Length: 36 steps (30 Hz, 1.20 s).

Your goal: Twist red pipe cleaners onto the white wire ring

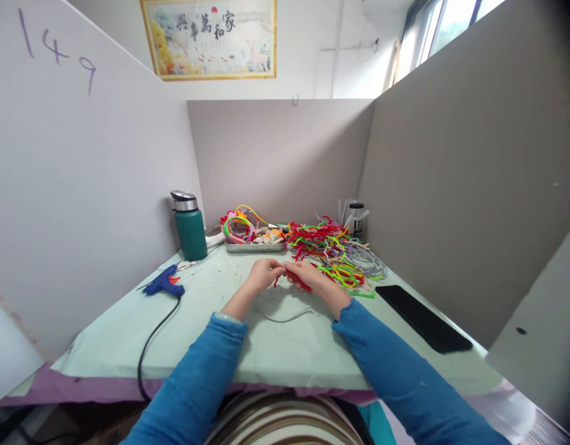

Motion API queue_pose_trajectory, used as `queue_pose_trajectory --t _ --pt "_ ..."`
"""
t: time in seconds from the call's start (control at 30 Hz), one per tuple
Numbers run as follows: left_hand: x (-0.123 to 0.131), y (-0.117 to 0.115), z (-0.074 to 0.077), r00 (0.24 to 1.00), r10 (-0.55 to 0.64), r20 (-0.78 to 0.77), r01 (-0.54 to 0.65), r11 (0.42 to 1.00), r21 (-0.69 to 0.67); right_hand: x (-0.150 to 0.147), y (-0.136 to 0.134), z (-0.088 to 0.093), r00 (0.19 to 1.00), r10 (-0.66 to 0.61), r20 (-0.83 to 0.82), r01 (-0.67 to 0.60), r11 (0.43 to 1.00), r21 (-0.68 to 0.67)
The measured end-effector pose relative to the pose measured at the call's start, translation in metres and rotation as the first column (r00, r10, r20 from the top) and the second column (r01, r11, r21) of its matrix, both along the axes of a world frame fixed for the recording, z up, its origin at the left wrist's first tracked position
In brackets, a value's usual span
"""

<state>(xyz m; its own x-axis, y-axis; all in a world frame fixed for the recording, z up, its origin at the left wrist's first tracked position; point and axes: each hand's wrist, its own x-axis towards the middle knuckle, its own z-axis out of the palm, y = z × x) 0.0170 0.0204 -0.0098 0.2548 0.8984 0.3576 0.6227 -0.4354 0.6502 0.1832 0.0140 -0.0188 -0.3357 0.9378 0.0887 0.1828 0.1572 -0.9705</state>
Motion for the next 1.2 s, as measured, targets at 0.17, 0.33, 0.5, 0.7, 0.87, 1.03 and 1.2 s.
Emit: queue_pose_trajectory --t 0.17,0.33,0.5,0.7,0.87,1.03,1.2 --pt "0.001 -0.001 0.001 0.998 0.013 0.067 -0.01 0.999 -0.043 -0.001 0.001 -0.002 0.999 -0.036 -0.008 0.036 0.997 0.073" --pt "0.0 -0.005 0.003 0.992 0.026 0.126 -0.003 0.984 -0.175 -0.002 0.002 0.0 0.997 -0.078 0.021 0.073 0.983 0.166" --pt "-0.001 -0.01 0.006 0.971 0.016 0.239 0.065 0.943 -0.326 -0.004 -0.004 0.004 0.994 -0.082 0.074 0.057 0.954 0.294" --pt "-0.001 -0.019 0.013 0.935 0.044 0.351 0.132 0.877 -0.463 -0.004 -0.004 0.003 0.992 -0.089 0.086 0.052 0.931 0.362" --pt "0.0 -0.021 0.016 0.943 0.068 0.325 0.099 0.877 -0.47 -0.003 -0.002 0.001 0.987 -0.108 0.122 0.04 0.885 0.464" --pt "-0.001 -0.017 0.012 0.945 0.093 0.314 0.077 0.868 -0.49 -0.002 -0.001 -0.002 0.97 -0.18 0.162 0.036 0.77 0.636" --pt "-0.003 -0.01 0.004 0.941 0.075 0.331 0.109 0.857 -0.504 0.0 -0.003 -0.002 0.969 -0.185 0.166 -0.006 0.65 0.76"
